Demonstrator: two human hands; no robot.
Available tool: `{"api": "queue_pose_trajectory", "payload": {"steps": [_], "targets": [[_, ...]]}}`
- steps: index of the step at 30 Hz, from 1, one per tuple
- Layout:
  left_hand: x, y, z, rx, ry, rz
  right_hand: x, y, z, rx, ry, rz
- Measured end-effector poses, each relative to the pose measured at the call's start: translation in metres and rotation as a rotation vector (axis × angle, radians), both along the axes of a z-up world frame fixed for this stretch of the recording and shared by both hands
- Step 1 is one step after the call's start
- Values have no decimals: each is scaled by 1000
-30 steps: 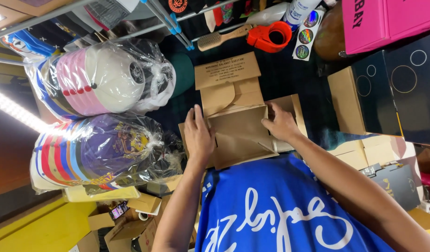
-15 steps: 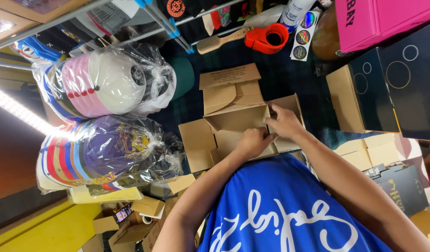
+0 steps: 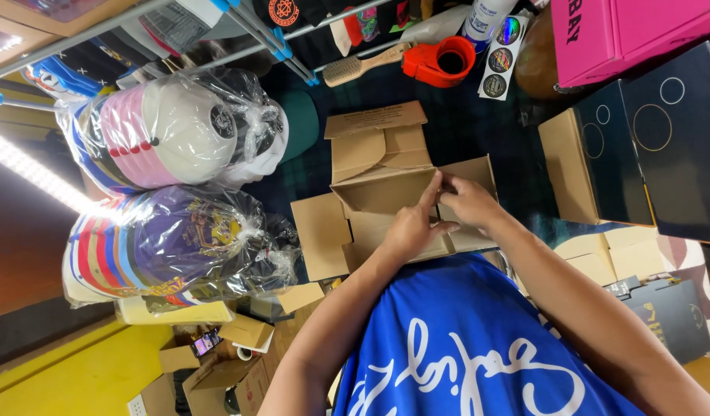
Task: Manually folding and assembling cardboard boxes from flat sheets by tucking in flaps.
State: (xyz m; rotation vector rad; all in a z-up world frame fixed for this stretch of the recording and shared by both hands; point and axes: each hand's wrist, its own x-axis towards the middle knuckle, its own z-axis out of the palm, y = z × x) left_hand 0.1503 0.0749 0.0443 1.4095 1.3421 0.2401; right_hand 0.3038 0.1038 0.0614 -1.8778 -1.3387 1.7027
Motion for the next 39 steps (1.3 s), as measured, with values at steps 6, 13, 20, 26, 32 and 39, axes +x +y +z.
{"api": "queue_pose_trajectory", "payload": {"steps": [6,13,20,26,32,39], "targets": [[-2,5,22,10,195,-91,38,-46,-14,1146,-613,380],[-1,9,37,-119,21,62,77,-72,-31,211,-561,221],[1,8,42,-100,-72,60,34,-78,-65,264,-804,479],[-11,-2,18,-34,-14,35,19,-83,-59,61,-871,671],[-14,4,35,-112,-65,-16,59,-117,-117,844,-939,495],[-19,12,40,-101,-41,-72,85,-141,-133,871,-645,278]]}}
